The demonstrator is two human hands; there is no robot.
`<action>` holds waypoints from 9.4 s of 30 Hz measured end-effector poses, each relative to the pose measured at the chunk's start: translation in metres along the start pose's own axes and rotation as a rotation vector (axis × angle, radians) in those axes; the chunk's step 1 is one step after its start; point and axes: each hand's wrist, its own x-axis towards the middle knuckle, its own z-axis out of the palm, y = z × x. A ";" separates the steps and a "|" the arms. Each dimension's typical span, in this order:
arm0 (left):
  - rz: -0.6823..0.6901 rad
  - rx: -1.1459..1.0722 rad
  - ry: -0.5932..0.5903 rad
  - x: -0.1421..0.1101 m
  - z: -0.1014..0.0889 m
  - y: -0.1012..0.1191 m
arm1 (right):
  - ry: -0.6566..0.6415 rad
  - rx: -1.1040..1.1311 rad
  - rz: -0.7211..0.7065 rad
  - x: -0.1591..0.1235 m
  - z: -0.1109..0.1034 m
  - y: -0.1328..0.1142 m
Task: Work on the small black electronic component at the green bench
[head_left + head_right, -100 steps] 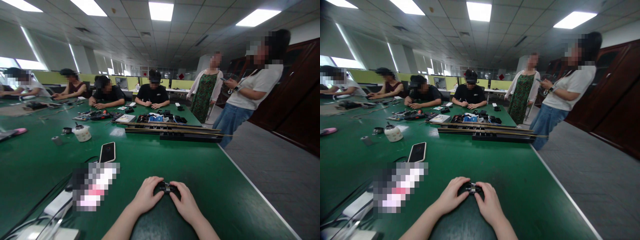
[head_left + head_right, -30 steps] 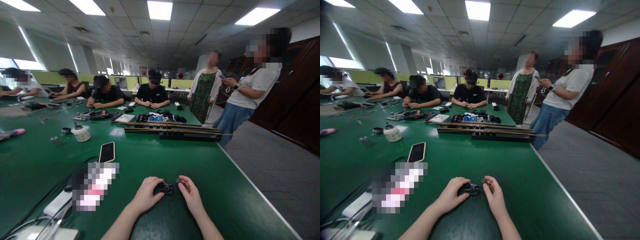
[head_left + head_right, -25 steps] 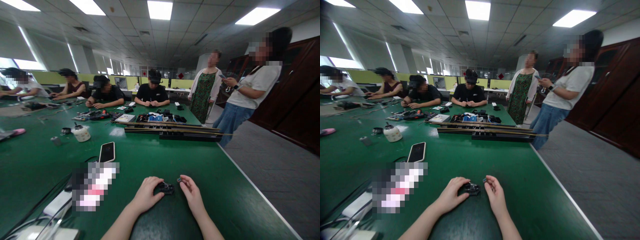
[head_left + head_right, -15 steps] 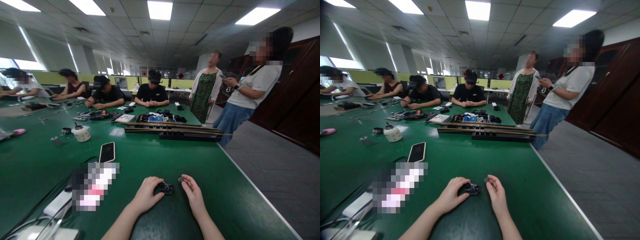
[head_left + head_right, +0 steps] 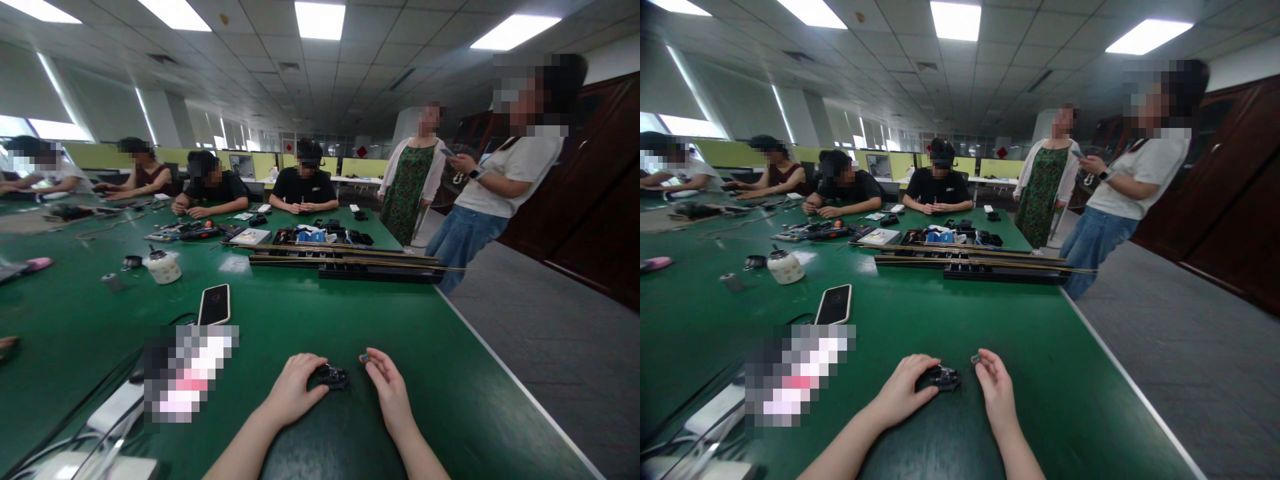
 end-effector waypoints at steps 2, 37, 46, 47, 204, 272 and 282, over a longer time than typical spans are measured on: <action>0.002 -0.001 0.004 0.000 0.000 0.000 | 0.002 0.001 0.001 0.000 0.000 -0.001; 0.000 0.012 0.000 0.001 -0.001 0.001 | -0.152 -0.303 -0.117 -0.005 0.007 0.002; -0.003 0.004 0.002 0.001 -0.002 0.003 | -0.291 -0.465 -0.253 -0.012 0.013 -0.013; -0.004 0.007 0.003 0.001 -0.002 0.003 | -0.306 -0.468 -0.265 -0.012 0.013 -0.013; -0.035 -0.029 0.030 0.001 0.002 -0.005 | -0.357 -0.793 -0.276 -0.015 0.018 -0.016; -0.014 0.000 0.016 -0.001 0.001 -0.003 | -0.318 -0.750 -0.319 -0.017 0.018 -0.015; -0.002 -0.010 -0.003 -0.001 0.000 -0.001 | -0.313 -0.741 -0.329 -0.017 0.017 -0.013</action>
